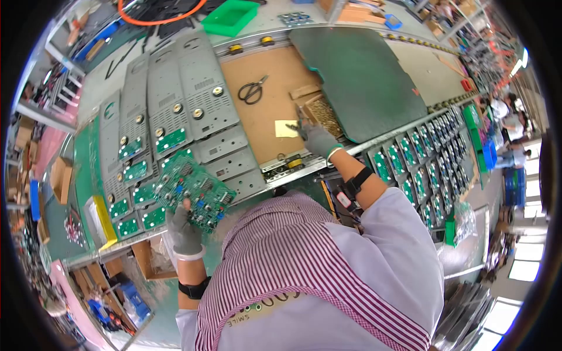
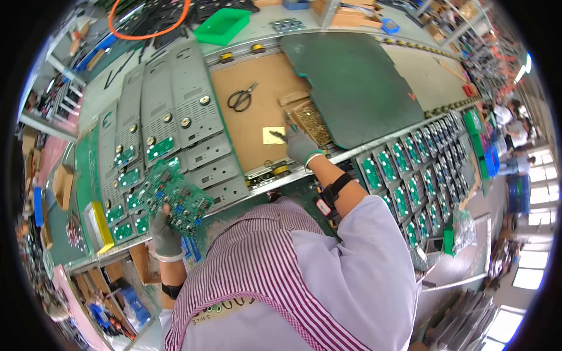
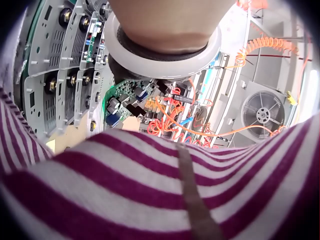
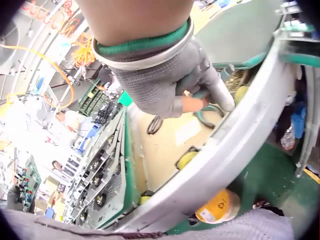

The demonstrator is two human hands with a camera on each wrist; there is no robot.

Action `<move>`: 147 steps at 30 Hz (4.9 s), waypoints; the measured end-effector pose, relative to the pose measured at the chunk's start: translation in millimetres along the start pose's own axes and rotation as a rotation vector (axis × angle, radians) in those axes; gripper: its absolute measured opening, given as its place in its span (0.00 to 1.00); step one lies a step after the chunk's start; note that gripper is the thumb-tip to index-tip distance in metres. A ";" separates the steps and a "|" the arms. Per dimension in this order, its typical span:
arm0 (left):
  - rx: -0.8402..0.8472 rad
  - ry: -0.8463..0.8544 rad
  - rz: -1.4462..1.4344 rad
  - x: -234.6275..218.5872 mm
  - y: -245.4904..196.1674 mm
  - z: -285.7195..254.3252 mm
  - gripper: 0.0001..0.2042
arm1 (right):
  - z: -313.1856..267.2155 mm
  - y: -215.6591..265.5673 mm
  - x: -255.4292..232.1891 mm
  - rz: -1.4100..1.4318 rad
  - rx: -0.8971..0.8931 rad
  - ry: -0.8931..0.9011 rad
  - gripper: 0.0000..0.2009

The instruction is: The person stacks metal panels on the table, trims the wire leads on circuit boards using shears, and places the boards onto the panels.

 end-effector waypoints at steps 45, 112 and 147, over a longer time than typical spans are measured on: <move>-0.328 0.346 0.392 24.5 67.0 -36.0 0.14 | -141.4 119.3 -58.8 0.555 -0.338 0.228 0.31; 0.814 0.457 1.958 -90.8 71.7 116.7 0.22 | -189.2 109.3 -28.3 1.183 0.191 -0.011 0.18; -0.532 0.490 0.213 27.9 72.4 -17.7 0.19 | -170.8 106.6 -13.1 1.709 0.239 0.301 0.26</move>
Point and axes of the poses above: each hand's wrist, its own z-axis towards the middle knuckle, its own x-axis out of the palm, y = z × x, the point moved 1 cm from there along z, towards the middle knuckle, and after that the axes turned 12 degrees about -y, right-handed, at the moved point
